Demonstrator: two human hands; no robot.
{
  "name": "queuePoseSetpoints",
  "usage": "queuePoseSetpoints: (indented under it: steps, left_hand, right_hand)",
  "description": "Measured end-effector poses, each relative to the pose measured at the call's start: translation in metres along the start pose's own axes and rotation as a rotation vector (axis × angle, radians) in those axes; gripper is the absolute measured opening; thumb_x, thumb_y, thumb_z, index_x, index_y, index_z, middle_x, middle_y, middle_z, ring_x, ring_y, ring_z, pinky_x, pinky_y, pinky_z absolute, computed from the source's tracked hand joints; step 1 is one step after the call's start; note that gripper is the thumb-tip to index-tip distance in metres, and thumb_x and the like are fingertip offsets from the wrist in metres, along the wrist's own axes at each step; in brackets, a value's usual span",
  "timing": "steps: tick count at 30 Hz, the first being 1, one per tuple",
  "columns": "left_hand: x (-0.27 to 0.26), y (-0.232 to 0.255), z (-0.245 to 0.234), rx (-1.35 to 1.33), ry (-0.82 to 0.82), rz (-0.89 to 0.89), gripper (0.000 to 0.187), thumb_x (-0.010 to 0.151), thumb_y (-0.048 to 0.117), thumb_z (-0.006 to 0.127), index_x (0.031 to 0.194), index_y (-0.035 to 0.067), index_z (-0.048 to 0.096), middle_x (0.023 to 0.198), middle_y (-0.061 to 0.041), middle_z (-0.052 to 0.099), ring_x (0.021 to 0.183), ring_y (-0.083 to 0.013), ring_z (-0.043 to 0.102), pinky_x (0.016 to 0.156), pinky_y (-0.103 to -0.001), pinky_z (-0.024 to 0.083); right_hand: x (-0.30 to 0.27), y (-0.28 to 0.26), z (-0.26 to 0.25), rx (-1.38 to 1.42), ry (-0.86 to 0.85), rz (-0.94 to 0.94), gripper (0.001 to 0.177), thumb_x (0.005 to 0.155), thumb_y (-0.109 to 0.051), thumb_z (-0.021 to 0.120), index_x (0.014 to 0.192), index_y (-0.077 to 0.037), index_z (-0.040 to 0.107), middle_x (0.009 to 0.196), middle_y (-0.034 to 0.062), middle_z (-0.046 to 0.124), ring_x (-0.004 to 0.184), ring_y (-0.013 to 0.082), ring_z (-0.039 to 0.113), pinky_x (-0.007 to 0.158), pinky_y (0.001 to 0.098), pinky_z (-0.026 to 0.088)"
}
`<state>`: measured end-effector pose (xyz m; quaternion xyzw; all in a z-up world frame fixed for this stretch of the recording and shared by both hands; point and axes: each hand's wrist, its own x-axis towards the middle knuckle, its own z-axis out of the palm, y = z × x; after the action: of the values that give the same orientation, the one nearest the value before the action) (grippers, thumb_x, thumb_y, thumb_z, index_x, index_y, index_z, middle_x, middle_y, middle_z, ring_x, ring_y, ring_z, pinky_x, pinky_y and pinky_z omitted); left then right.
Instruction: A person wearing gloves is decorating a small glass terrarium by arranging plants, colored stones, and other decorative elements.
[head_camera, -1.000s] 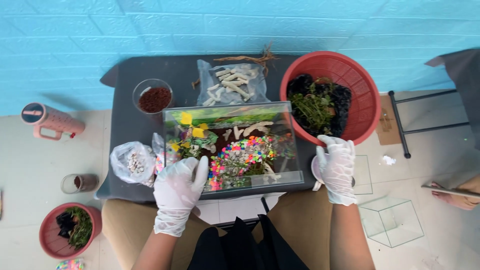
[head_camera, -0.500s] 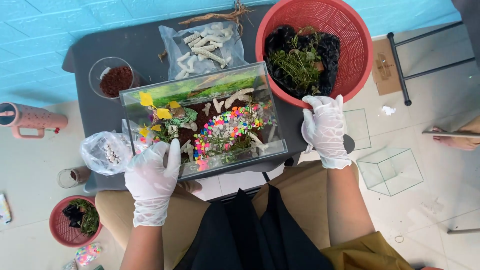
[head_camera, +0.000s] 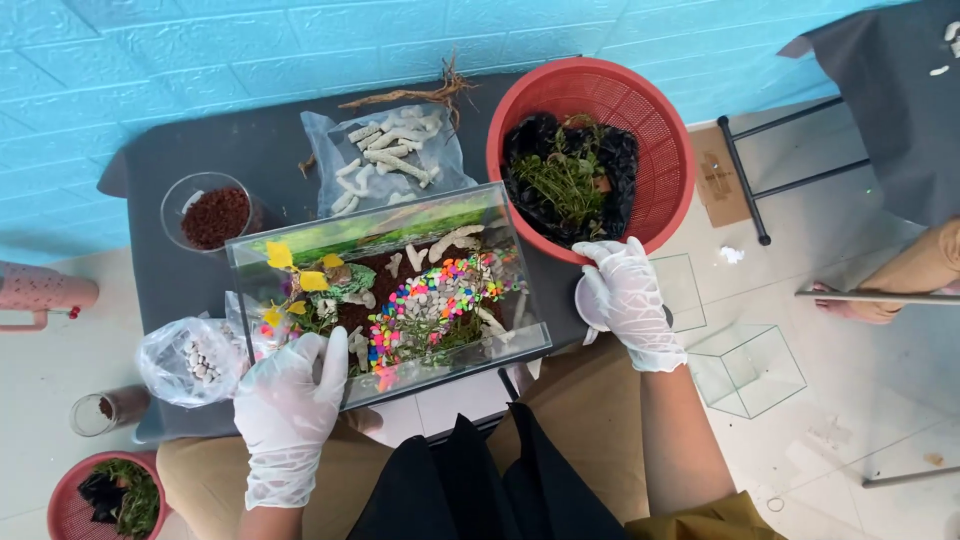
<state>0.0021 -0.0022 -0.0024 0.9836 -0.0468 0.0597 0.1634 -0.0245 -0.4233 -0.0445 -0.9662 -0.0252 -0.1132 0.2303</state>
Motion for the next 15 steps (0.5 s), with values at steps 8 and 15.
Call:
queuePoseSetpoints:
  steps: [8,15]
  left_hand:
    - [0.000,0.004,-0.004,-0.027,-0.043,-0.044,0.043,0.101,0.044,0.065,0.066,0.020,0.060,0.053,-0.002,0.055,0.056,-0.0285,0.059,0.054,-0.041,0.043]
    - [-0.001,0.006,-0.003,0.032,-0.020,-0.014,0.044,0.103,0.042,0.064,0.064,0.022,0.059,0.053,0.000,0.053,0.054,-0.0258,0.056,0.053,-0.040,0.041]
  right_hand:
    - [-0.019,-0.001,-0.003,-0.032,-0.016,0.057,0.037,0.098,-0.012,0.058,0.135,-0.015,0.066,0.128,0.0022,0.067,0.122,0.0210,0.059,0.126,0.0480,0.023]
    - [0.011,-0.015,-0.056,0.312,-0.180,0.317,0.038,0.095,-0.017,0.060,0.133,-0.015,0.069,0.134,0.0052,0.068,0.127,0.0201,0.061,0.115,0.0352,0.041]
